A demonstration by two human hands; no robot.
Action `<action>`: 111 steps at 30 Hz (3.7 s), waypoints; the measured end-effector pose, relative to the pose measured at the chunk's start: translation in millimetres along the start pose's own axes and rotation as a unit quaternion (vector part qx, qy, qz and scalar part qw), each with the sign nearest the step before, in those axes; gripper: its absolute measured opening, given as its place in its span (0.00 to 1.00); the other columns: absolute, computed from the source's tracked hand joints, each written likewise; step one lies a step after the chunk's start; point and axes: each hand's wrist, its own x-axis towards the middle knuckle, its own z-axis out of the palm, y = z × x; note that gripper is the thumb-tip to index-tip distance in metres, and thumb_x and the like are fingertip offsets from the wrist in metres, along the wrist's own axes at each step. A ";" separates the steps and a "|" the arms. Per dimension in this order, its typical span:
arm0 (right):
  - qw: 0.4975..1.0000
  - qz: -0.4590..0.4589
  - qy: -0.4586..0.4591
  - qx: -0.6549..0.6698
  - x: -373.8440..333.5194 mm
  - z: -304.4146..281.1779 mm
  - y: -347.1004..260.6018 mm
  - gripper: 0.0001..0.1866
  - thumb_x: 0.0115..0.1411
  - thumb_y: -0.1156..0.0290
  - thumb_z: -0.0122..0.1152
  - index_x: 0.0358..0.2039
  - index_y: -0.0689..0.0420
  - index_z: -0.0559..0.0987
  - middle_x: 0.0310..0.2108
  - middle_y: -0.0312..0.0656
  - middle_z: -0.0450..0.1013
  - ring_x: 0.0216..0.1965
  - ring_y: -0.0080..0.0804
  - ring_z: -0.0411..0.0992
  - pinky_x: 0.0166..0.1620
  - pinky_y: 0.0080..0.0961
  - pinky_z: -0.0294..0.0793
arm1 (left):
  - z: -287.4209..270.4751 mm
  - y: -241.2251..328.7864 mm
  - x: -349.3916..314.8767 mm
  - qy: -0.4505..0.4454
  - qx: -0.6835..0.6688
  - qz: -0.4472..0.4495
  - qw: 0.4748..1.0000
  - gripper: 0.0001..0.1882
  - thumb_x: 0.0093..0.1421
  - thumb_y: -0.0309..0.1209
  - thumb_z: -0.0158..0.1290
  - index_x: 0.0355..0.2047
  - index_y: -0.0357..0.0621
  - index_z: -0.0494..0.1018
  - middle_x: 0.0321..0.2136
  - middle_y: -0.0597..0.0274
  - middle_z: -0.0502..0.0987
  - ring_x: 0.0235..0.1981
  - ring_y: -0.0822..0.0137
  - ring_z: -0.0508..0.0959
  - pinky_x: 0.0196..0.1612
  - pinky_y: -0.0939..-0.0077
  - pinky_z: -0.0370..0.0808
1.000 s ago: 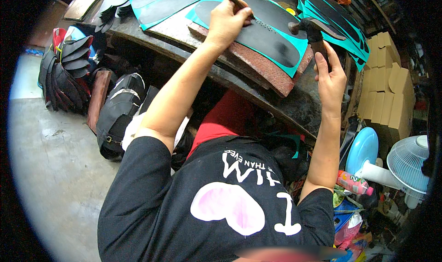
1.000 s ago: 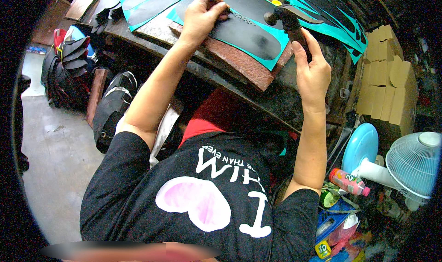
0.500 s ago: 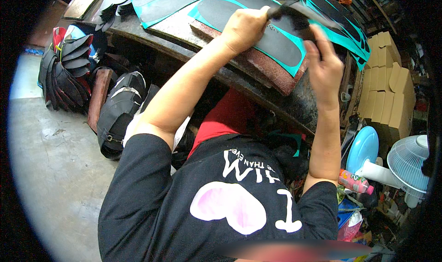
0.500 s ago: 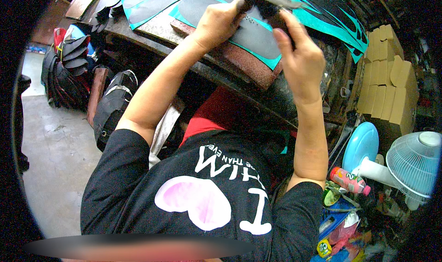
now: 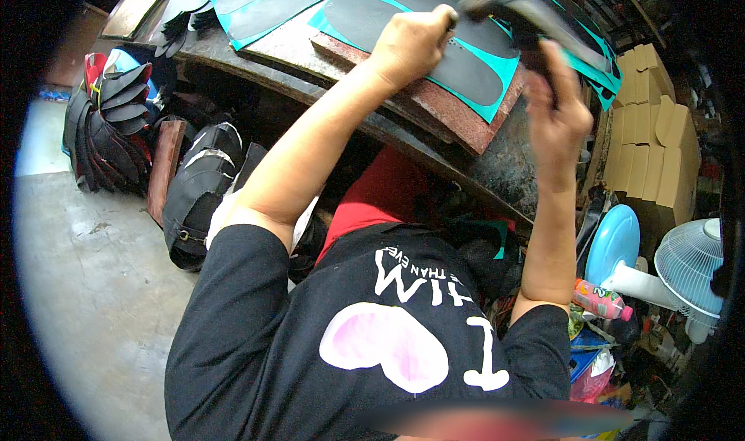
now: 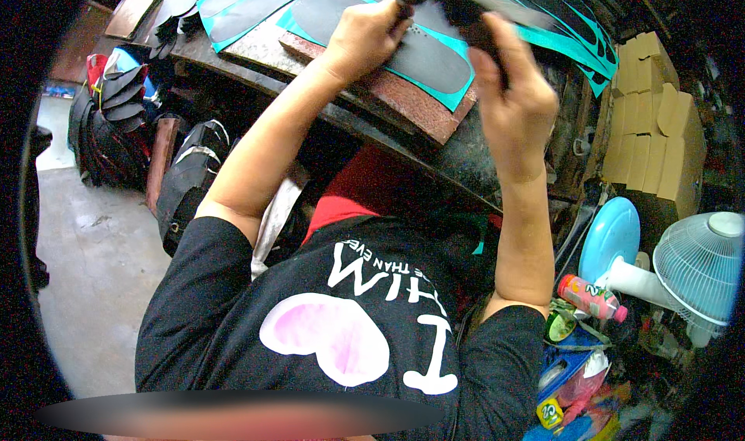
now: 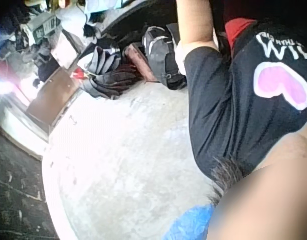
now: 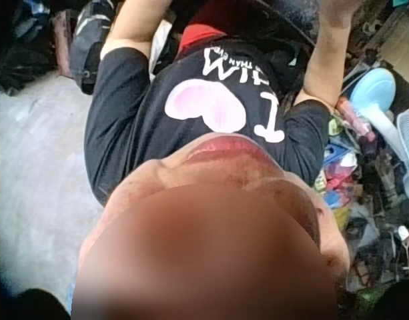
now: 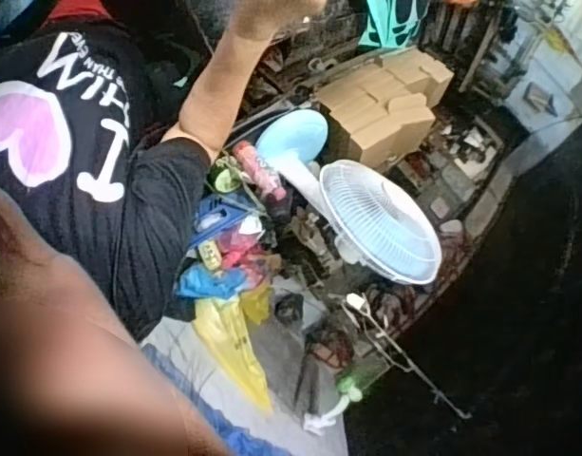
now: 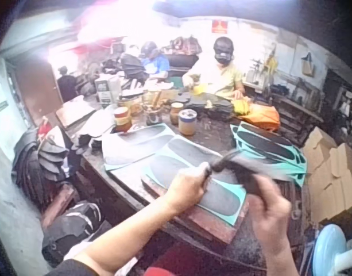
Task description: The person repeatedly uses a hammer and a small punch tool to create rows of holes along the edges of black and teal insoles placed on a wooden block. The person handles multiple insoles one at a time, repositioning them as needed while continuing the punching process.
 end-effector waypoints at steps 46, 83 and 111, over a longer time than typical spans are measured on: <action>0.986 0.129 -0.023 0.102 3.5 -8.4 9.0 0.21 0.67 0.65 0.59 0.59 0.56 0.74 0.29 0.33 0.73 0.28 0.16 0.68 0.31 0.15 0.67 | -5.4 -20.7 -1.7 0.000 -0.313 -0.197 0.929 0.08 0.60 0.28 0.59 0.35 0.36 0.75 0.27 0.58 0.82 0.29 0.72 0.83 0.36 0.77 0.80; 0.972 0.150 0.016 0.179 -1.3 -27.6 -6.4 0.21 0.66 0.64 0.62 0.59 0.54 0.75 0.26 0.32 0.72 0.23 0.12 0.63 0.27 0.11 0.63 | -5.2 -21.5 -6.3 0.029 -0.286 -0.225 0.931 0.09 0.58 0.31 0.61 0.34 0.37 0.77 0.28 0.54 0.83 0.29 0.67 0.84 0.36 0.74 0.79; 0.937 0.190 -0.119 -0.269 -81.3 -61.2 89.9 0.17 0.60 0.63 0.64 0.51 0.44 0.81 0.42 0.38 0.74 0.45 0.40 0.72 0.50 0.36 0.72 | -119.1 -185.6 21.7 0.231 -0.210 -0.214 0.926 0.14 0.53 0.38 0.64 0.28 0.38 0.80 0.25 0.62 0.80 0.27 0.72 0.78 0.34 0.72 0.75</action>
